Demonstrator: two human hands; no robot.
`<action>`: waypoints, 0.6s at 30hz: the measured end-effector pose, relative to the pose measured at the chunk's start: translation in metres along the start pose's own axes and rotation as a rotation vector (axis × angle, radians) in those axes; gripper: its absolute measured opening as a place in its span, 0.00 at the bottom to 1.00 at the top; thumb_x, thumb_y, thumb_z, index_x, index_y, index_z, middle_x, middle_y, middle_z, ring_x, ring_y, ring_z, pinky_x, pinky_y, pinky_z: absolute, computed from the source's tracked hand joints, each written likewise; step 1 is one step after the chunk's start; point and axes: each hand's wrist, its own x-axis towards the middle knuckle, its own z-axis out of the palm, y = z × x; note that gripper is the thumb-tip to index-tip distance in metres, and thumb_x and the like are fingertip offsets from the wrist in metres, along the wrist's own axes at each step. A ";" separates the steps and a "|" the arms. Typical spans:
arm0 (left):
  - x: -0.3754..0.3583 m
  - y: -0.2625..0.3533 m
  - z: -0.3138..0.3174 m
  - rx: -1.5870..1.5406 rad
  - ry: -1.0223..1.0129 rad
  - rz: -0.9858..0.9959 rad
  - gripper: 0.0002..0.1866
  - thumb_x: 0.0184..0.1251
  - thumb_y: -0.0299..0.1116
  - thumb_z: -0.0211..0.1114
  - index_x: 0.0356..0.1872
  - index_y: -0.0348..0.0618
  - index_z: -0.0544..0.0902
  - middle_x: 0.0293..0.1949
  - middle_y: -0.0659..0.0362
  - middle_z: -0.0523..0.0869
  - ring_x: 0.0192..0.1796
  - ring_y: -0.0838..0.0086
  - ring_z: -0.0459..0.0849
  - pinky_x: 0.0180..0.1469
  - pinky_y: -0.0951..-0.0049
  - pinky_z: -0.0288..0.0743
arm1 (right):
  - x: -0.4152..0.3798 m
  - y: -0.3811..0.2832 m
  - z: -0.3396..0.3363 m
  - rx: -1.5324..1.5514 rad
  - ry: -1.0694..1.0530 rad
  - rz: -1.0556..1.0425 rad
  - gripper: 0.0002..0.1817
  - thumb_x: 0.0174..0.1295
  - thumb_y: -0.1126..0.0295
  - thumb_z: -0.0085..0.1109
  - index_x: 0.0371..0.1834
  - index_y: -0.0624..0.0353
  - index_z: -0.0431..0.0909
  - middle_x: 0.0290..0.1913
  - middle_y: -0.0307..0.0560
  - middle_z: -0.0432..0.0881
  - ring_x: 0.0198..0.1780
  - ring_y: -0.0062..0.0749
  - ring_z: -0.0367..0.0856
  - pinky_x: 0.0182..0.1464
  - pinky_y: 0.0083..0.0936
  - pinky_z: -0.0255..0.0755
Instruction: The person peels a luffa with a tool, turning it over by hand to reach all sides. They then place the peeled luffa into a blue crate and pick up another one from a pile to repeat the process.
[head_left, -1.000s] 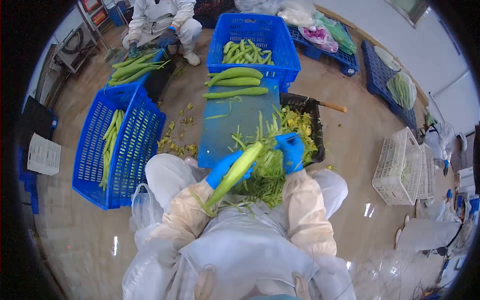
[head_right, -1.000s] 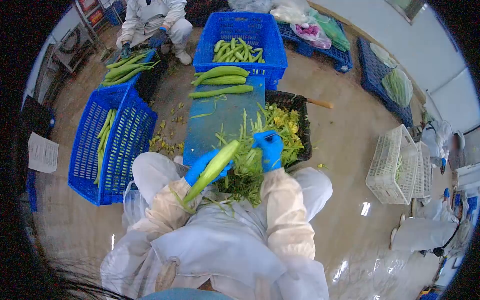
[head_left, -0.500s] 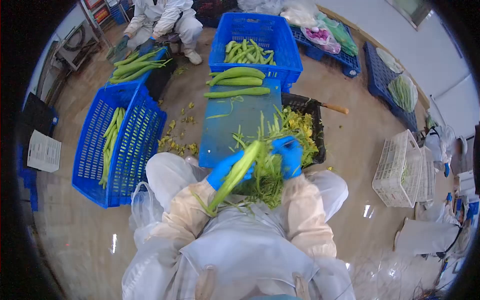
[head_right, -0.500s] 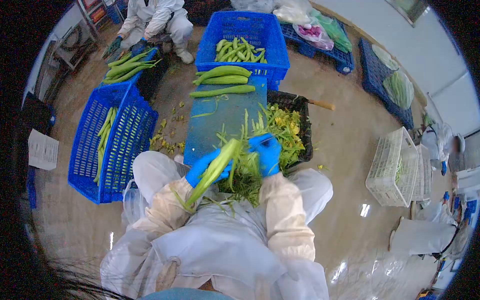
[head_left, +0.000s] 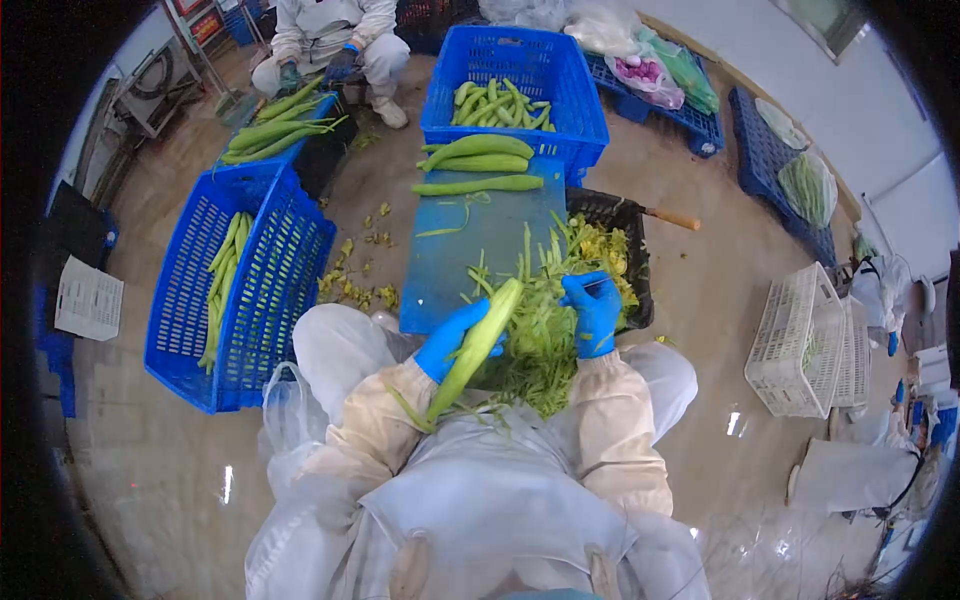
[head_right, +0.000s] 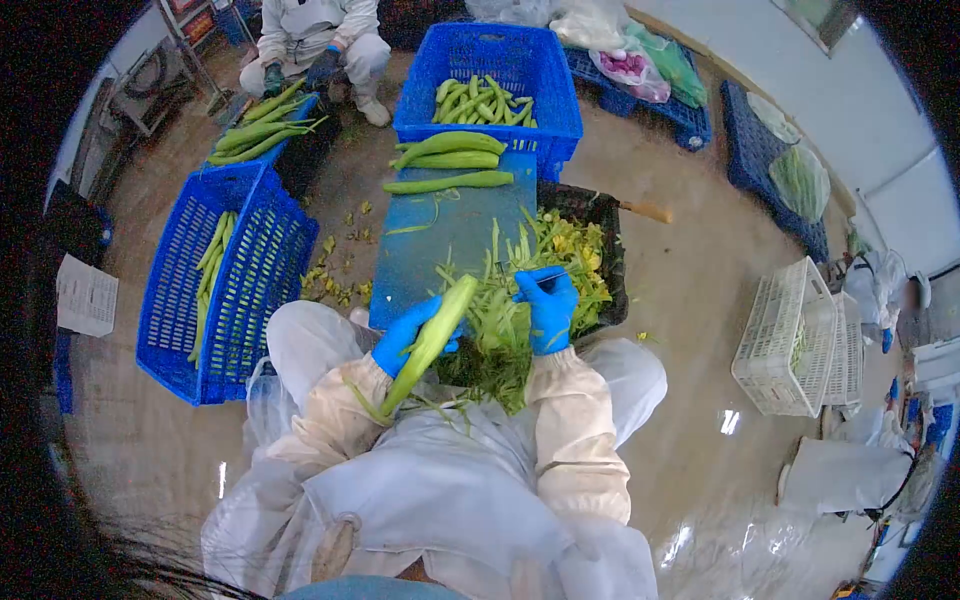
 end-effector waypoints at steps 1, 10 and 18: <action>0.003 0.000 -0.002 -0.033 -0.009 -0.006 0.22 0.60 0.47 0.57 0.49 0.42 0.74 0.37 0.57 0.81 0.34 0.70 0.81 0.36 0.68 0.79 | 0.003 -0.005 -0.003 0.008 0.037 -0.025 0.07 0.47 0.78 0.63 0.27 0.63 0.73 0.26 0.45 0.78 0.24 0.26 0.76 0.26 0.22 0.73; 0.004 0.000 -0.004 0.127 -0.214 -0.010 0.23 0.62 0.45 0.54 0.52 0.39 0.71 0.39 0.55 0.81 0.34 0.71 0.81 0.37 0.72 0.78 | 0.021 0.001 -0.033 0.101 0.149 0.114 0.07 0.49 0.76 0.62 0.24 0.59 0.72 0.23 0.42 0.77 0.22 0.26 0.75 0.24 0.20 0.71; -0.002 0.005 0.016 -0.136 -0.032 -0.049 0.22 0.63 0.46 0.54 0.50 0.38 0.73 0.36 0.55 0.81 0.33 0.73 0.81 0.35 0.76 0.76 | -0.081 0.004 0.041 -0.100 -0.341 0.238 0.09 0.47 0.79 0.62 0.31 0.63 0.73 0.29 0.42 0.78 0.30 0.25 0.77 0.31 0.21 0.73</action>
